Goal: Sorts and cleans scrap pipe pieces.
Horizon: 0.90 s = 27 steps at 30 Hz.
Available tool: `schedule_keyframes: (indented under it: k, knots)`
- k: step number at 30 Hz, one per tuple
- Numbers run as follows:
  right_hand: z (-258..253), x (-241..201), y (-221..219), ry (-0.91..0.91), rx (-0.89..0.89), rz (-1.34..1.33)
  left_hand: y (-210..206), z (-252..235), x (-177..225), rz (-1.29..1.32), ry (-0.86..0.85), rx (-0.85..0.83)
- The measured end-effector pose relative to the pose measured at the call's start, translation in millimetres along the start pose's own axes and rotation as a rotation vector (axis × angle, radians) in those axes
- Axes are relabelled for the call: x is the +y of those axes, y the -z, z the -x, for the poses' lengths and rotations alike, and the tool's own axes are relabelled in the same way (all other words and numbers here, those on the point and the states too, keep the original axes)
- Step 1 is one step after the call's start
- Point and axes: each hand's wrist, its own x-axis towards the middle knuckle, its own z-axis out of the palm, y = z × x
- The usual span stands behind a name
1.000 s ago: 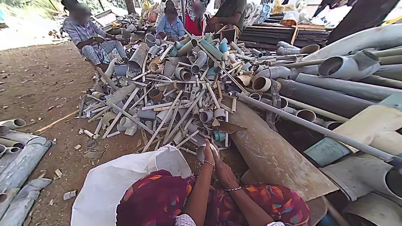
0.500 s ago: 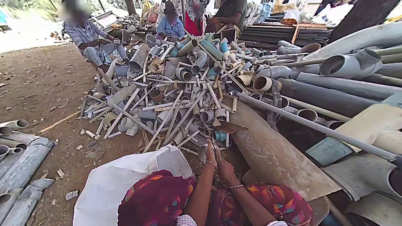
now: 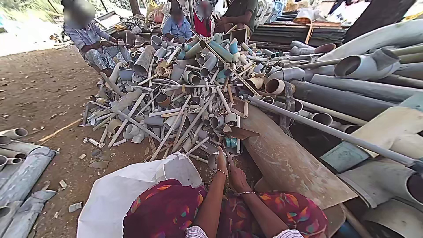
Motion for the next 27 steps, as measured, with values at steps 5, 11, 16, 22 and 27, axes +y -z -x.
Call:
schedule_keyframes:
  k: [5,11,16,22,27]
  knots:
    - [6.9,-1.5,-4.0,0.077,0.039,0.02,-4.5,-4.6,-1.5,0.018,0.0,0.057]
    - [2.1,2.2,-4.9,0.069,0.049,-0.006,-2.2,-2.4,-0.8,-0.008,0.002,0.032]
    - [0.2,1.3,-3.0,0.028,0.048,-0.018,-0.8,-3.4,-2.9,-0.023,-0.002,0.014]
    - [8.1,-1.0,-5.6,0.101,0.062,0.015,-2.1,-6.4,-4.2,0.012,-0.016,0.025]
    - [-1.6,2.1,-2.3,0.013,0.034,-0.021,-0.6,-0.9,-1.6,-0.004,0.01,-0.013]
